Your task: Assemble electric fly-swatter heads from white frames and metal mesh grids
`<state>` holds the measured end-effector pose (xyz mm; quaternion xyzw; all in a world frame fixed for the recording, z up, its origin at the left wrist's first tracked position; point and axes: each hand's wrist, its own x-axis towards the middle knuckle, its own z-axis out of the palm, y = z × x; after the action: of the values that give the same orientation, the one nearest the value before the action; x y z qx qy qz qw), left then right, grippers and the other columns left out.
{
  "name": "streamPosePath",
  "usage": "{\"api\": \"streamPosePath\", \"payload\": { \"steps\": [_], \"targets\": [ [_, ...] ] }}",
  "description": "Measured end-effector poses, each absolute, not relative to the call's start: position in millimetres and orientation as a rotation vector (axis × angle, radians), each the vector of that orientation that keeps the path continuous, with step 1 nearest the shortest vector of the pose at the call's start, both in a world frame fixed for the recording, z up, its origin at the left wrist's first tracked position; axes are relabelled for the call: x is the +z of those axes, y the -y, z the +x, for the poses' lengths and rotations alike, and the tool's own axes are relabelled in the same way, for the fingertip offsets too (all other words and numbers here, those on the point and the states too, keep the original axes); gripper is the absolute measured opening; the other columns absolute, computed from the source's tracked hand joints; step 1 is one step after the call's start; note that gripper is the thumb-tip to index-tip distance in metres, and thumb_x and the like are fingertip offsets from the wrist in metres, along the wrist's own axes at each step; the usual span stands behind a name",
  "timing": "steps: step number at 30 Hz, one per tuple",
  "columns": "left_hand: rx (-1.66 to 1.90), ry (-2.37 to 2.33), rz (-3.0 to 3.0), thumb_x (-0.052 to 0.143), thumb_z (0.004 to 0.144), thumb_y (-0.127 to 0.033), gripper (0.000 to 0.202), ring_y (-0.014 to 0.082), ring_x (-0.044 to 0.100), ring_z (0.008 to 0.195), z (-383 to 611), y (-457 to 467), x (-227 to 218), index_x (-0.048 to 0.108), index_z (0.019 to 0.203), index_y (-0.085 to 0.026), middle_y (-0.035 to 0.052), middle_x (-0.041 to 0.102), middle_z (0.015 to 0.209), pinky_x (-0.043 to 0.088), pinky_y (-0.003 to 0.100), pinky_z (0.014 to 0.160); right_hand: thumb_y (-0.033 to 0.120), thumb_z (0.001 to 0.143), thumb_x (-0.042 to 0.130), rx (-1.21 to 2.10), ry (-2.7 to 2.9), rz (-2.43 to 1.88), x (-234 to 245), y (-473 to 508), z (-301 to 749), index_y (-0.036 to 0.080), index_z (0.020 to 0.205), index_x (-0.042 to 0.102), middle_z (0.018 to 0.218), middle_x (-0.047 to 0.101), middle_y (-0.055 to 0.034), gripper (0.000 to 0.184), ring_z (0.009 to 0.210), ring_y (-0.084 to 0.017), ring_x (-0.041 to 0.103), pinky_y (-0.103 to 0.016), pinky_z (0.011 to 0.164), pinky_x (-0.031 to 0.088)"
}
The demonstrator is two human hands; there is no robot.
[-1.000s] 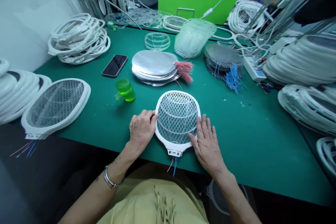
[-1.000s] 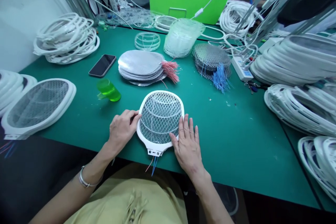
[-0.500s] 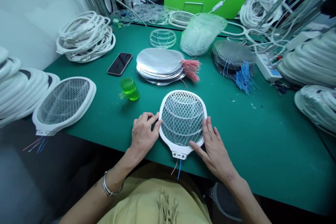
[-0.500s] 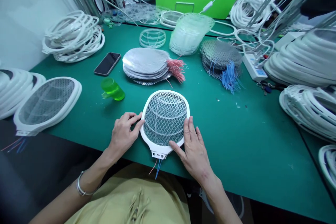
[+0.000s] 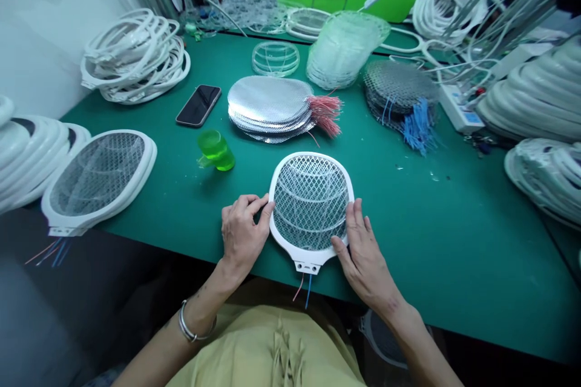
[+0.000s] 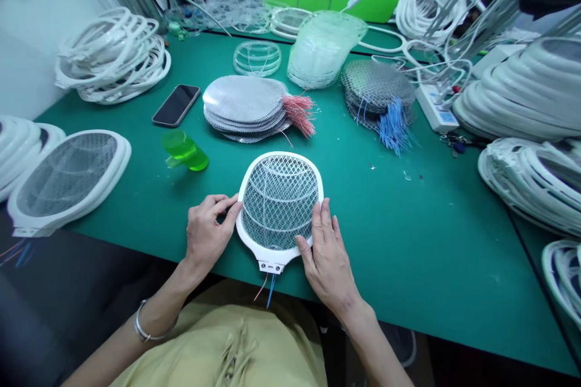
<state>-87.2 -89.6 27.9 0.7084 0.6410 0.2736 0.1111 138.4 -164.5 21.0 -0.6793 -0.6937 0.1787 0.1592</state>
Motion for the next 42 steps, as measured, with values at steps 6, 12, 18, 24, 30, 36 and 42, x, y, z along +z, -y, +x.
{"api": "streamPosePath", "payload": {
  "steps": [6,12,18,24,30,36,42],
  "targets": [
    [0.810,-1.900,2.142,0.057,0.094,-0.033,0.022,0.0199,0.064,0.089,-87,95,24,0.073,0.102,-0.022,0.0033,0.068,0.096,0.038,0.036,0.079,0.042,0.101,0.026,0.444,2.001,-1.946,19,166,136,0.023,0.152,-0.010,0.160,-0.007,-0.0054,0.065,0.146,-0.023,0.001,-0.048,0.118,0.017],
    [0.795,-1.905,2.187,0.056,0.094,-0.033,0.024,0.0209,0.062,0.094,-85,101,22,0.071,0.109,-0.021,0.0050,0.066,0.102,0.039,0.035,0.079,0.053,0.096,0.037,0.490,2.097,-1.886,25,167,141,0.019,0.153,-0.009,0.159,-0.014,-0.0082,0.080,0.146,-0.027,-0.004,-0.049,0.119,0.013],
    [0.698,-1.940,2.244,0.053,0.096,-0.034,0.030,0.0236,0.058,0.096,-84,106,21,0.068,0.118,-0.020,0.0081,0.063,0.106,0.039,0.036,0.077,0.053,0.096,0.039,0.547,2.140,-1.865,27,167,142,0.020,0.153,-0.006,0.159,-0.018,-0.0077,0.080,0.146,-0.028,-0.008,-0.049,0.119,0.009],
    [0.656,-1.942,2.237,0.055,0.094,-0.034,0.030,0.0251,0.056,0.100,-87,109,22,0.067,0.120,-0.025,0.0075,0.061,0.116,0.040,0.039,0.079,0.048,0.098,0.036,0.622,2.062,-1.897,29,171,142,0.024,0.154,-0.004,0.160,-0.016,-0.0038,0.073,0.146,-0.026,-0.009,-0.049,0.119,0.008],
    [0.693,-1.896,2.190,0.052,0.095,-0.030,0.027,0.0254,0.054,0.110,-86,113,22,0.069,0.115,-0.023,0.0069,0.062,0.123,0.040,0.041,0.089,0.044,0.100,0.030,0.586,2.162,-1.892,25,171,145,0.023,0.153,-0.009,0.157,-0.024,-0.0029,0.069,0.145,-0.028,-0.014,-0.052,0.118,0.006],
    [0.620,-1.863,2.194,0.046,0.098,-0.033,0.035,0.0289,0.046,0.127,-82,116,22,0.060,0.127,-0.021,0.0095,0.052,0.141,0.037,0.049,0.101,0.043,0.100,0.027,0.550,2.170,-1.939,25,171,142,0.023,0.151,-0.014,0.156,-0.028,-0.0034,0.069,0.144,-0.029,-0.015,-0.054,0.117,0.008],
    [0.577,-1.837,2.153,0.039,0.099,-0.031,0.041,0.0275,0.027,0.143,-79,117,17,0.051,0.137,-0.020,0.0079,0.042,0.149,0.022,0.056,0.115,0.045,0.100,0.027,0.561,2.192,-1.939,24,169,143,0.025,0.151,-0.015,0.157,-0.025,-0.0037,0.069,0.145,-0.031,-0.012,-0.057,0.117,0.011]
  ]
}}
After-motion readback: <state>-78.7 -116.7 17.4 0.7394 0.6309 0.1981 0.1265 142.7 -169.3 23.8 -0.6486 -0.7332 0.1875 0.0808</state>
